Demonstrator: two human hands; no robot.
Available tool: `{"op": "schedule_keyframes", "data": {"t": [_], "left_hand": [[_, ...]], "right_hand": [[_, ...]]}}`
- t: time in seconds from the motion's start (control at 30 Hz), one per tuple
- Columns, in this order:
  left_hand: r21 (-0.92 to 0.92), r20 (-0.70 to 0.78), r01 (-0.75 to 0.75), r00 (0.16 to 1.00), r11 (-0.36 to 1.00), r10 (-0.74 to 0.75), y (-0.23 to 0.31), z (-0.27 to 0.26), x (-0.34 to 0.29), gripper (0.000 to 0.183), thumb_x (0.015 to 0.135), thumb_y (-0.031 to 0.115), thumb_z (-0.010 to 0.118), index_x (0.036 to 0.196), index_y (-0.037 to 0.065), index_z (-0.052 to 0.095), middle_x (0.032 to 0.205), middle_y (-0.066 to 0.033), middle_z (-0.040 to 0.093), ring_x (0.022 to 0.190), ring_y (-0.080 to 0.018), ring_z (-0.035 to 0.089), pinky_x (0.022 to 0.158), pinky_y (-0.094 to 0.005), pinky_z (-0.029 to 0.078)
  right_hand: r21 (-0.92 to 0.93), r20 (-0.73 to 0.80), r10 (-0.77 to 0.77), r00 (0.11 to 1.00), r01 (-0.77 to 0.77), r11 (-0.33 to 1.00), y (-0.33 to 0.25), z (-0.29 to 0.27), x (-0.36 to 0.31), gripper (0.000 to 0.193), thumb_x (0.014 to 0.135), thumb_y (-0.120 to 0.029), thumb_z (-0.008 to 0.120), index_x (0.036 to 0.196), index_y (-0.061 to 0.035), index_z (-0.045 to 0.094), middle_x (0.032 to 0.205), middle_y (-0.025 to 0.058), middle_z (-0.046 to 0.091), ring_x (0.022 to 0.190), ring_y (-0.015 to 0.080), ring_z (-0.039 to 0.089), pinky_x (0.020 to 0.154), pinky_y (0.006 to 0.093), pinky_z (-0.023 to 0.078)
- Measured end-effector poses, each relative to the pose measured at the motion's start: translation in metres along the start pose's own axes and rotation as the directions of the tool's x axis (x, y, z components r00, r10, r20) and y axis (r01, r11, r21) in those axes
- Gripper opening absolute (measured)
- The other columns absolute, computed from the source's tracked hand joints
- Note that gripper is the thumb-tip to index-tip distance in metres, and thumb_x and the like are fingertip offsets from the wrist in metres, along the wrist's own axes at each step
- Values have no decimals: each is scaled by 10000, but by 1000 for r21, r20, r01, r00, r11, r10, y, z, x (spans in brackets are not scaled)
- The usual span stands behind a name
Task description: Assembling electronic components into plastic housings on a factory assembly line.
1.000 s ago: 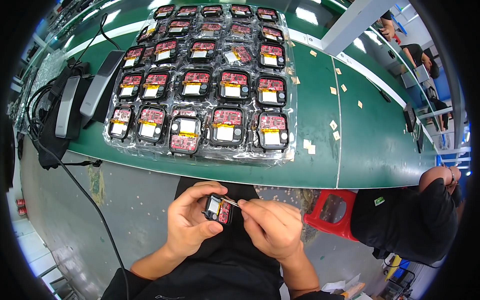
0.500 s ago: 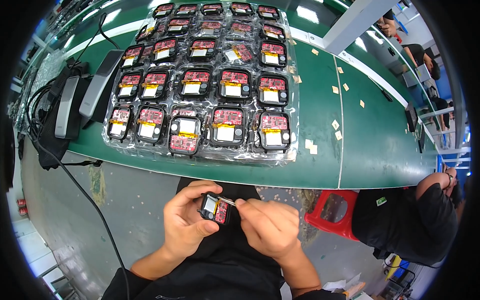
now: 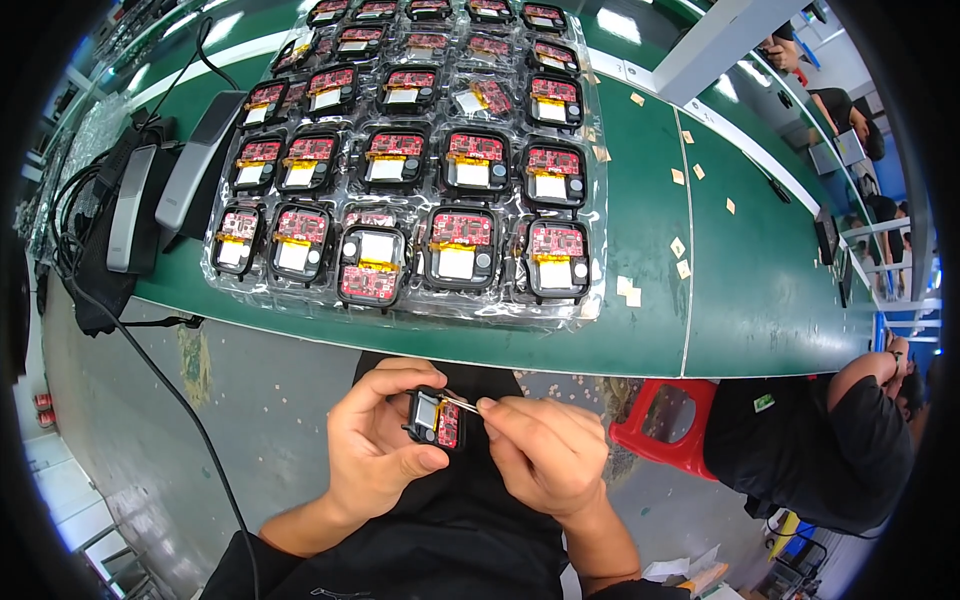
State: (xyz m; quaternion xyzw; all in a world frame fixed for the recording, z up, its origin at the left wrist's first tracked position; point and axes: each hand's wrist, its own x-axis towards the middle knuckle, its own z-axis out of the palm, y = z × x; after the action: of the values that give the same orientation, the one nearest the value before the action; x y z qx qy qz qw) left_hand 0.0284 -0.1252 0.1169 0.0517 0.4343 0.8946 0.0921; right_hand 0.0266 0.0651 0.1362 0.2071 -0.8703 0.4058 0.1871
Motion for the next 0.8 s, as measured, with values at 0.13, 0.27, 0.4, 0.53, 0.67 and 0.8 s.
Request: {"op": "schedule_keyframes", "data": {"t": [0.13, 0.27, 0.4, 0.53, 0.67, 0.8], "left_hand": [[22, 1, -11, 1000, 1000, 11, 0, 0, 1, 577, 815, -65, 842, 1329, -65, 578, 1357, -122, 507, 1208, -194, 601, 986, -330, 565], [7, -10, 17, 1000, 1000, -17, 1, 3, -1, 573, 818, -71, 836, 1330, -70, 579, 1362, -125, 507, 1187, -194, 618, 955, -320, 580], [20, -32, -2, 999, 1000, 2, 2, 7, -1, 567, 818, -74, 834, 1325, -74, 580, 1359, -126, 508, 1166, -203, 638, 924, -315, 596], [44, -37, -8, 999, 999, 10, 0, 8, 0, 565, 815, -75, 836, 1320, -72, 581, 1354, -126, 511, 1170, -206, 640, 913, -314, 602], [84, -28, -25, 999, 996, 28, 0, 6, 0, 565, 812, -74, 838, 1317, -68, 582, 1349, -128, 515, 1167, -200, 638, 906, -308, 601], [90, -31, -33, 999, 995, 36, -2, 5, 0, 566, 811, -69, 842, 1315, -61, 585, 1343, -129, 519, 1158, -194, 633, 889, -296, 598]], "right_hand": [[-1, -15, -10, 1000, 10, 1000, 0, 4, -2, 270, 758, 50, 779, 1021, -4, 750, 839, 117, 727, 599, 212, 672, 536, 297, 520], [-26, -36, -8, 999, 7, 1000, -2, 7, -5, 269, 765, 47, 779, 1028, 0, 750, 843, 121, 726, 598, 213, 671, 532, 289, 515], [-55, -59, 1, 998, -5, 998, -4, 12, -11, 273, 763, 44, 785, 1031, 0, 750, 844, 120, 725, 591, 211, 664, 530, 292, 514], [-48, -103, 10, 995, -15, 999, -4, 13, -10, 280, 758, 53, 780, 1031, 0, 748, 841, 112, 719, 569, 201, 642, 519, 293, 506], [-79, -76, -12, 997, 6, 997, -3, 9, -8, 292, 743, 45, 784, 1028, -4, 750, 837, 99, 714, 552, 190, 620, 505, 290, 492], [-149, -58, -24, 998, 15, 989, -7, 3, -6, 303, 714, 32, 792, 1012, -7, 759, 835, 94, 711, 542, 186, 604, 498, 291, 484]]}}
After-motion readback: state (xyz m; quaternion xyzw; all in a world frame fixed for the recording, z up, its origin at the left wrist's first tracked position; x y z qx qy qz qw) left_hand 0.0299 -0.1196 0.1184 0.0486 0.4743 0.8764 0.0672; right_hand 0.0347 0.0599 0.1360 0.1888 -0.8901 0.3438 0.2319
